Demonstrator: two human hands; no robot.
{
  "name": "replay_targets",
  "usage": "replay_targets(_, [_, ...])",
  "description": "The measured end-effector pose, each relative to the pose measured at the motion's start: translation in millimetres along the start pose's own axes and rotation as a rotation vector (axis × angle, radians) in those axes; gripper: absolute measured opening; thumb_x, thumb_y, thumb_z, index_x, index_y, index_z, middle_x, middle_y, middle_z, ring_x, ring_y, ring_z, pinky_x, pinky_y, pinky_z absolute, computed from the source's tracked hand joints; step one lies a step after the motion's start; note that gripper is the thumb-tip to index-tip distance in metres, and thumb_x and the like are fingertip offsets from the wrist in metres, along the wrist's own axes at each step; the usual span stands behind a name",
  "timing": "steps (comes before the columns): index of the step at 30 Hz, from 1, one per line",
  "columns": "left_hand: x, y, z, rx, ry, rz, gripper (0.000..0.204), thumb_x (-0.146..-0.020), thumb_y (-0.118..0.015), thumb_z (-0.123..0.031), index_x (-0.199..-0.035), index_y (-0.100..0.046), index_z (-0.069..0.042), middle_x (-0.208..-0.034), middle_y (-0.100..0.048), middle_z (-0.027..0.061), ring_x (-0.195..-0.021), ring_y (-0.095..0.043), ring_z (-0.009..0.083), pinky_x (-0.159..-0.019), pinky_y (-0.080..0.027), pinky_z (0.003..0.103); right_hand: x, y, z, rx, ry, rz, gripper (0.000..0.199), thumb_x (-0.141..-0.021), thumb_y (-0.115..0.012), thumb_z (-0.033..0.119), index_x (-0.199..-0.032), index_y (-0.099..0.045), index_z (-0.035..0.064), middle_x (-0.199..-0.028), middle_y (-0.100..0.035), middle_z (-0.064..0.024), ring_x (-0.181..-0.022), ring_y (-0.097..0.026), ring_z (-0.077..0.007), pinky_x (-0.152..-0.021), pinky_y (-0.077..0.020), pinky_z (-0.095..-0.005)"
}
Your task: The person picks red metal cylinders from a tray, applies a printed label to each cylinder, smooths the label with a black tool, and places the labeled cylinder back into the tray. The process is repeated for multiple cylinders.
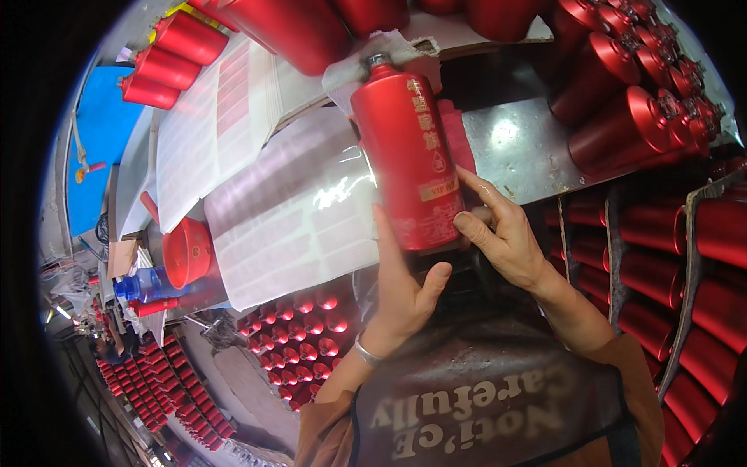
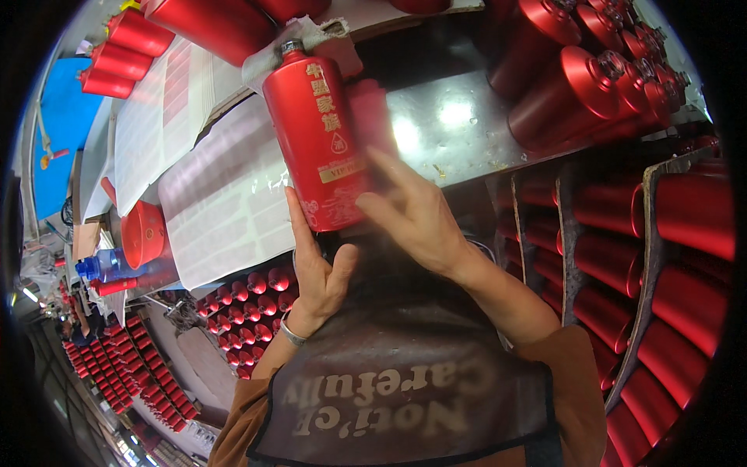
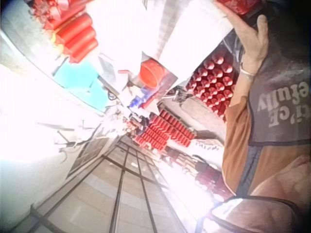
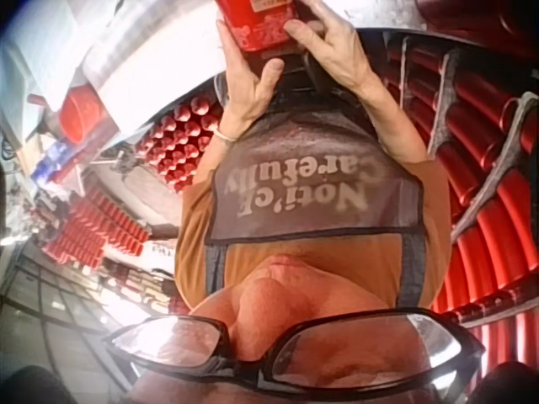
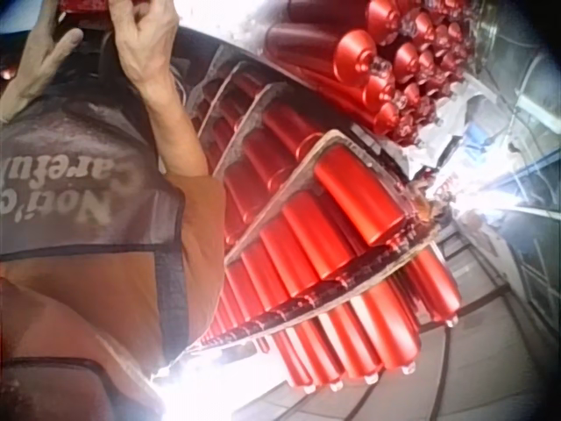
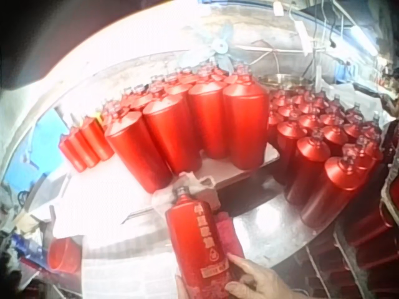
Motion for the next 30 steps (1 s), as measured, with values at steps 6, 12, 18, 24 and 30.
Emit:
replay_targets(6, [-5,-3,-17,-0.381,-0.158,-0.013,0.104,-0.089,-0.073,-0.017,-0.158,0.001,0.008,-0.157,-0.028,0.0305,-0.146,-0.033,0.0375,-0.118,-0.027,0.041,-2,0,-2,-0.038,-0.005,-0.023,0.064,-0.096,-0.066,0.024,-0.146,-0.042,-0.0093,-0.096,-0.07,-0.0167,-0.08,-0.064,-0.0144,-0.078,-0.0511,-0.0305])
replay_targets(12, [-8,-6,-37,-0.454,-0.3,-0.059,0.094,-0.086,-0.075,-0.009,-0.159,-0.017,0.001,-0.152,-0.036,0.0319,-0.139,-0.039,0.0465,-0.115,-0.033,0.046,0,1,-4,-0.066,-0.019,-0.022,0.065,-0.096,-0.066,0.024,-0.146,-0.042,-0.0102,-0.096,-0.07,-0.0165,-0.08,-0.064,-0.0139,-0.077,-0.0513,-0.0301])
replay_targets(18, [-10,-13,-45,-0.624,-0.34,-0.022,0.089,-0.086,-0.076,-0.009,-0.158,-0.024,0.001,-0.157,-0.026,0.0338,-0.145,-0.03,0.0465,-0.118,-0.028,0.047,-3,11,-8,-0.103,0.036,-0.004,0.055,-0.105,-0.057,0.026,-0.148,-0.042,-0.0047,-0.095,-0.068,-0.0085,-0.066,-0.058,-0.0078,-0.064,-0.0475,-0.0223])
replay_targets(24, [7,13,-27,-0.529,-0.257,-0.136,0.095,-0.085,-0.079,-0.014,-0.156,-0.021,0.008,-0.161,-0.023,0.0321,-0.149,-0.026,0.0447,-0.119,-0.026,0.046,-3,63,-44,-0.39,-0.269,-0.308,0.05,-0.108,-0.046,0.036,-0.131,-0.054,-0.008,-0.113,-0.071,-0.0156,-0.053,-0.049,-0.0042,-0.049,-0.0396,-0.0173])
replay_targets(30, [13,1,-9,-0.543,-0.232,-0.05,0.098,-0.085,-0.081,-0.02,-0.157,-0.019,0.005,-0.161,-0.022,0.0333,-0.147,-0.029,0.0487,-0.117,-0.031,0.048,2,24,-6,-0.088,0.067,-0.09,0.049,-0.103,-0.056,0.019,-0.148,-0.048,0.0031,-0.122,-0.067,-0.0093,-0.063,-0.052,-0.002,-0.062,-0.0439,-0.0168])
Point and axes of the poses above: each hand's wrist, its own x-axis away from the middle knuckle, its own y-axis out of the back of the hand, z = x × y, the point moved 9 cm from there along -x, towards the middle knuckle
